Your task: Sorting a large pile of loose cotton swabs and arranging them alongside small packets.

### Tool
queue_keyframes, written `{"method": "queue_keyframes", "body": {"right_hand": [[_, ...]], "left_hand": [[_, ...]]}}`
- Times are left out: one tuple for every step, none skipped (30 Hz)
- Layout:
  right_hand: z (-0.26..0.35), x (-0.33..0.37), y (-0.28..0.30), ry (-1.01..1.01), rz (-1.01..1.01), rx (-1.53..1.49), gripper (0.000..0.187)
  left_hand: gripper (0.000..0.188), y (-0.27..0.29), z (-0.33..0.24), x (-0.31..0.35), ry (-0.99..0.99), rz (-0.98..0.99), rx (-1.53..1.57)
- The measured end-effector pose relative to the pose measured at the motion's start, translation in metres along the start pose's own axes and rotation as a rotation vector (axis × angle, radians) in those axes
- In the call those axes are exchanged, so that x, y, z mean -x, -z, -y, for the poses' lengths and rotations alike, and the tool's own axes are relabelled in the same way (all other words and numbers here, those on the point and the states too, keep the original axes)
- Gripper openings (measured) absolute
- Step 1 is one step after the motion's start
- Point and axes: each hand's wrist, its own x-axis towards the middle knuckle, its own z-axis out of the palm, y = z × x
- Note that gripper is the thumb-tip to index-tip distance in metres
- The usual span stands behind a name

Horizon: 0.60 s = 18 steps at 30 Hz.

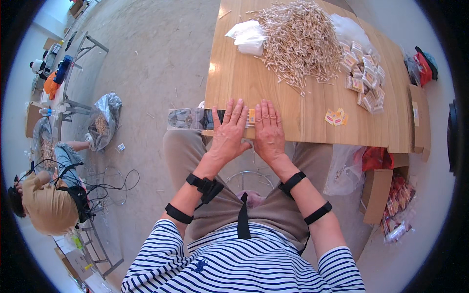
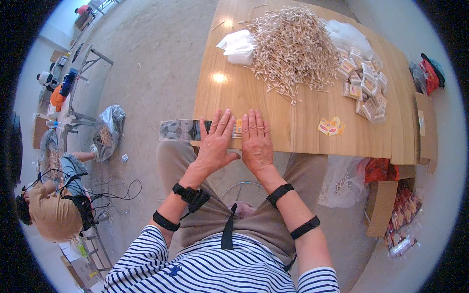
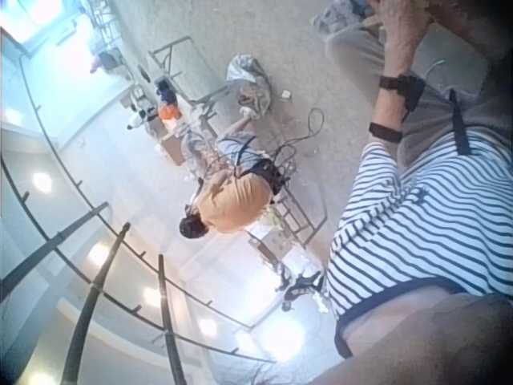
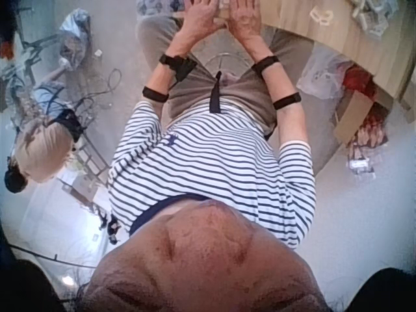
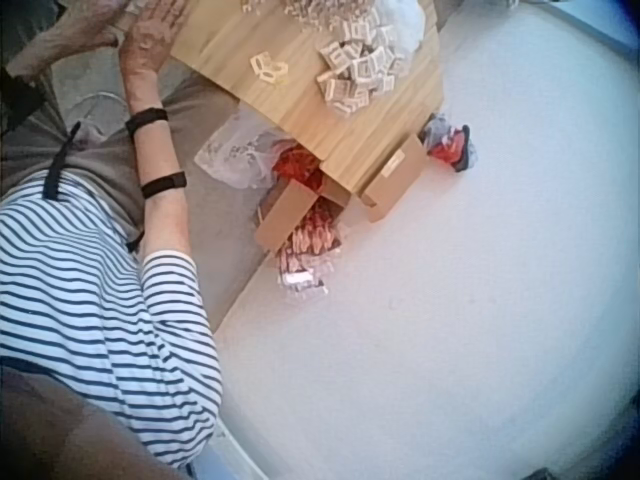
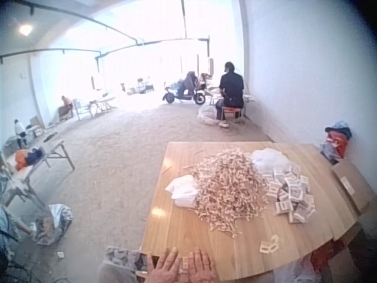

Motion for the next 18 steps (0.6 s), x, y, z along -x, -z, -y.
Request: {"method": "queue_keyframes", "body": {"right_hand": [[0.0,0.0,0.0,0.0,-0.001,0.0,0.064],[0.0,0.0,0.0,0.0,0.002,-0.005,0.064],[0.0,0.0,0.0,-0.001,0.004,-0.01,0.064],[0.001,0.0,0.0,-0.002,0.003,-0.01,0.064],[0.001,0.0,0.0,-0.002,0.001,-0.011,0.064],[0.001,0.0,0.0,-0.002,-0.002,-0.012,0.064],[0.001,-0.001,0.0,-0.001,-0.002,-0.014,0.064],[0.002,-0.001,0.001,-0.002,-0.005,-0.023,0.064],[0.002,-0.001,0.001,-0.002,-0.008,-0.032,0.064],[0.002,-0.001,0.001,-0.002,-0.008,-0.031,0.064],[0.002,-0.001,0.002,-0.001,-0.006,-0.037,0.064],[0.001,0.0,0.002,-0.001,-0.004,-0.044,0.065],[0.002,0.0,0.004,0.001,-0.004,-0.045,0.065],[0.003,0.001,0.006,0.001,0.007,-0.054,0.066],[0.004,0.001,0.007,0.002,0.017,-0.064,0.067],[0.003,0.001,0.006,0.001,0.017,-0.064,0.067],[0.002,0.002,0.005,0.008,0.015,-0.076,0.072],[0.001,0.002,0.004,0.014,0.013,-0.087,0.076]], "left_hand": [[0.113,0.001,-0.001,0.0,0.01,0.002,-0.013],[0.114,0.001,-0.003,0.001,0.021,0.005,-0.025],[0.114,0.0,-0.004,0.003,0.021,0.005,-0.026],[0.113,-0.001,-0.006,0.006,0.028,-0.001,-0.063],[0.112,-0.003,-0.008,0.008,0.036,-0.006,-0.1],[0.112,-0.006,-0.011,0.011,0.035,-0.006,-0.101],[0.112,-0.012,-0.014,0.014,0.064,-0.017,-0.132],[0.112,-0.017,-0.016,0.015,0.093,-0.028,-0.164],[0.112,-0.021,-0.017,0.016,0.095,-0.029,-0.165],[0.105,-0.025,-0.018,0.015,0.106,-0.07,-0.152],[0.099,-0.028,-0.019,0.014,0.117,-0.111,-0.138],[0.099,-0.031,-0.02,0.014,0.117,-0.112,-0.137],[0.097,-0.031,-0.021,0.014,0.127,-0.112,-0.128],[0.095,-0.032,-0.021,0.014,0.137,-0.112,-0.118],[0.095,-0.033,-0.02,0.014,0.138,-0.113,-0.12],[0.093,-0.034,-0.019,0.014,0.128,-0.122,-0.135],[0.091,-0.035,-0.018,0.014,0.118,-0.132,-0.15],[0.091,-0.036,-0.017,0.014,0.118,-0.131,-0.151]]}}
